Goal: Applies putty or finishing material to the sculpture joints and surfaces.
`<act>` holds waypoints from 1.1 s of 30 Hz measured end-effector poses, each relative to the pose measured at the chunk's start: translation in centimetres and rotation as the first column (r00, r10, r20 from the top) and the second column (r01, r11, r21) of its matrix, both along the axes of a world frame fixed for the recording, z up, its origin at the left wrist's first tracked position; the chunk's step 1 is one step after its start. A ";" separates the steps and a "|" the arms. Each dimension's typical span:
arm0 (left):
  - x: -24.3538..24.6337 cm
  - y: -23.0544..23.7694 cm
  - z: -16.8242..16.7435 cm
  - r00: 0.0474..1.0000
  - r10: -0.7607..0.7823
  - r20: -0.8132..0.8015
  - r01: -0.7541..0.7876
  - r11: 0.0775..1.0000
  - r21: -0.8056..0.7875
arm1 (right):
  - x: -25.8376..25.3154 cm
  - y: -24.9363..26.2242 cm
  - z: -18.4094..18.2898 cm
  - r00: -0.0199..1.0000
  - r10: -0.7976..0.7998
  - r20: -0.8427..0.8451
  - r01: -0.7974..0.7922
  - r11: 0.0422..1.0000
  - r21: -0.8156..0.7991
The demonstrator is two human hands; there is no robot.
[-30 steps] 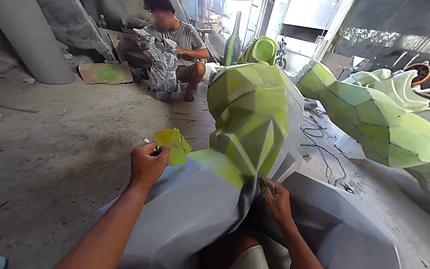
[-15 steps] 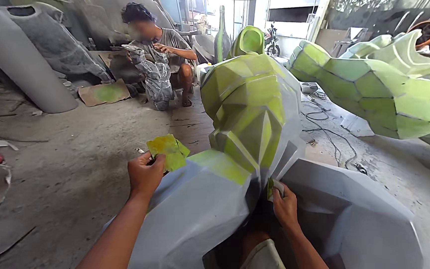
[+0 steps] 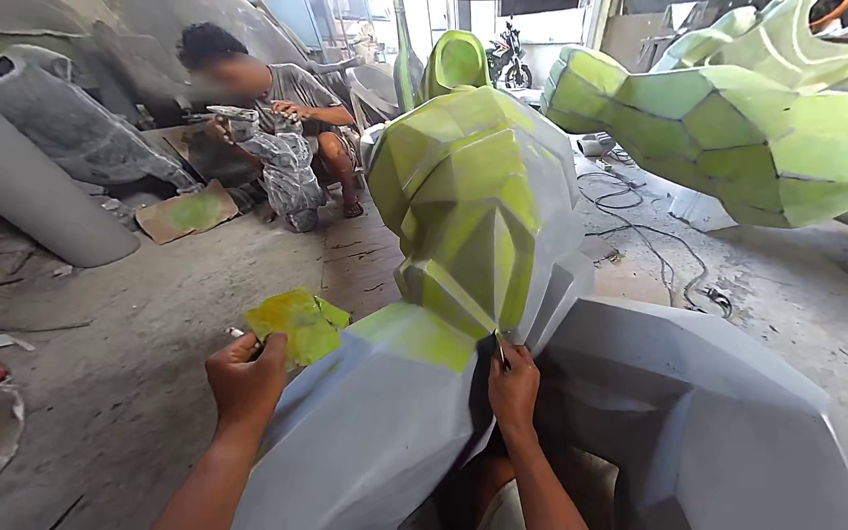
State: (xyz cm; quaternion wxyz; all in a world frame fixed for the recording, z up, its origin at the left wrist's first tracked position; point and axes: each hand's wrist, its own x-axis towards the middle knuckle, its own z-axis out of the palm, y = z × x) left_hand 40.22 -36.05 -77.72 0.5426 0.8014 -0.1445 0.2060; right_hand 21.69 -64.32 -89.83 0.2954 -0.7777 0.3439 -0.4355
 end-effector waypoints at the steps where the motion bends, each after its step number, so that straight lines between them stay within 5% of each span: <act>1: 0.0 0.0 -0.1 1.000 0.003 -0.001 -0.003 1.000 0.001 | -0.1 0.4 -0.2 1.000 0.012 -0.003 -0.012 1.000 0.004; 7: 0.8 0.2 -0.8 0.999 -0.004 0.048 0.003 1.000 0.023 | -1.2 0.9 -2.0 0.991 0.052 0.123 -0.050 0.999 -0.018; 15: 0.6 0.0 -0.7 0.997 -0.034 0.074 0.031 0.999 0.042 | -1.1 -1.2 0.5 0.971 -0.134 0.196 0.136 0.991 0.004; 20: 0.6 0.2 -0.8 0.996 -0.043 0.072 0.039 0.998 0.053 | -3.9 -1.9 1.7 0.981 -0.038 -0.189 -0.006 0.974 -0.228; 26: 0.5 0.0 -0.8 0.998 -0.041 0.053 0.040 0.999 0.037 | -4.7 -1.0 5.3 0.737 0.105 -0.668 -0.213 0.974 -0.082; 33: 0.0 -0.3 -0.3 0.999 -0.034 0.017 0.033 0.999 0.044 | -3.3 -0.6 6.6 0.486 0.144 -0.862 -0.337 0.941 -0.033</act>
